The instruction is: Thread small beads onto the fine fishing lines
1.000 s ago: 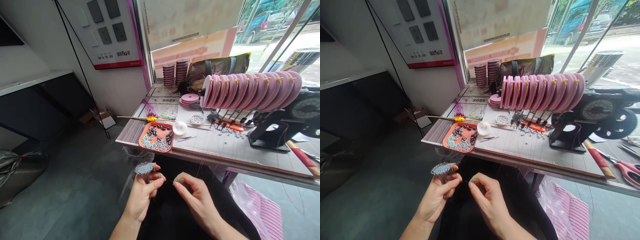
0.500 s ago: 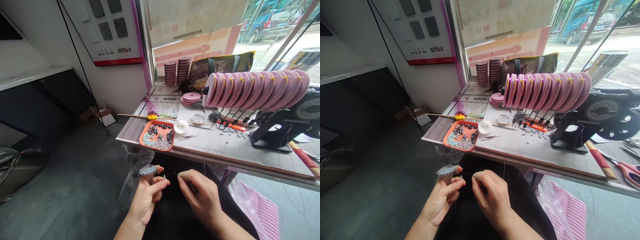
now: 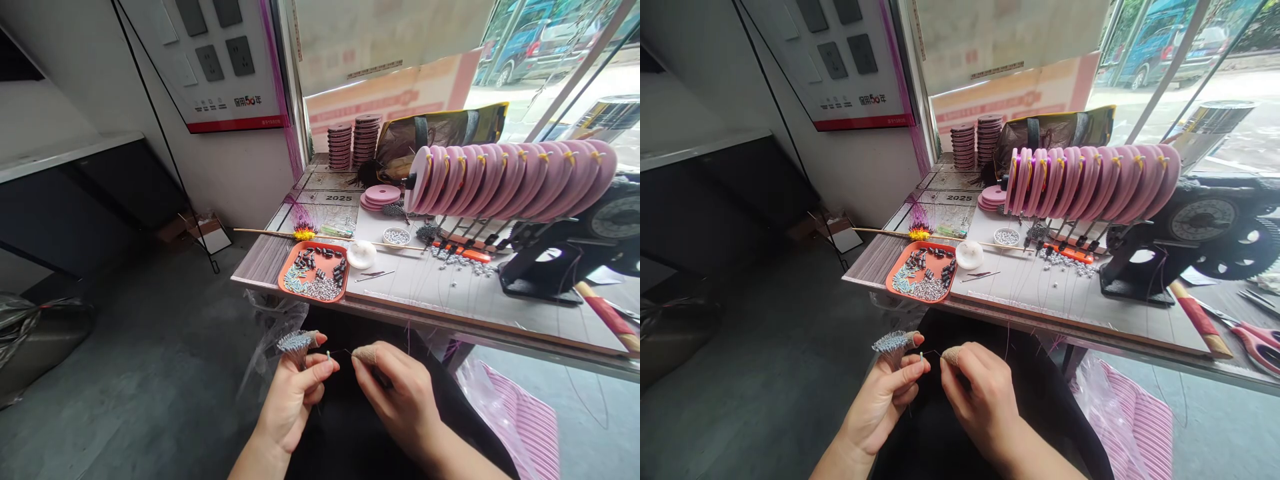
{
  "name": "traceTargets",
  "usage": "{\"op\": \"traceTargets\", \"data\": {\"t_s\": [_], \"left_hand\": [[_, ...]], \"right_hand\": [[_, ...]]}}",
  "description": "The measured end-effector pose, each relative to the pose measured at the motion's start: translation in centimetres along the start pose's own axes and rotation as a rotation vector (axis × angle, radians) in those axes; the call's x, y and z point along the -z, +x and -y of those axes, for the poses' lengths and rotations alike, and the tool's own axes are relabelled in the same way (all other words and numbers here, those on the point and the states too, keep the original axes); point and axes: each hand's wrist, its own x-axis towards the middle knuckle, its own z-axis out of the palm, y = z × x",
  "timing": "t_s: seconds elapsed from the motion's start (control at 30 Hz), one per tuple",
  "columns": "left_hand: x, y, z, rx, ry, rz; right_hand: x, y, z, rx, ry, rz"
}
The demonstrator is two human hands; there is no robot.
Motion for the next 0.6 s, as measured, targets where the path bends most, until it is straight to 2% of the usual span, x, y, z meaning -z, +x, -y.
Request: {"op": "traceTargets", "data": {"t_s": [0.1, 0.2, 0.37, 0.43, 0.6], "left_hand": [[0.0, -0.1, 0.1, -0.016, 0.011, -0.018], [-0.1, -0.2, 0.2, -0.091, 0.089, -0.042], [-0.3, -0.4, 0.4, -0.407, 0.366, -0.091], [-0.2, -0.4, 0.7, -0.490, 0.427, -0.073], [0.3, -0.3, 1.2, -0.519, 0.524, 0.031]], "right_hand": [[-0.1, -0.1, 0.0, 0.010, -0.011, 0.025], [-0.2, -0.2, 0.1, 0.013, -0.030, 0.097], [-0.5, -0.2, 0.1, -0.063, 0.013, 0.238], [-0.6, -0.2, 0.0, -0.133, 0.096, 0.262], [-0.7, 0.0, -0.1, -0.291, 0.280, 0.263]]}}
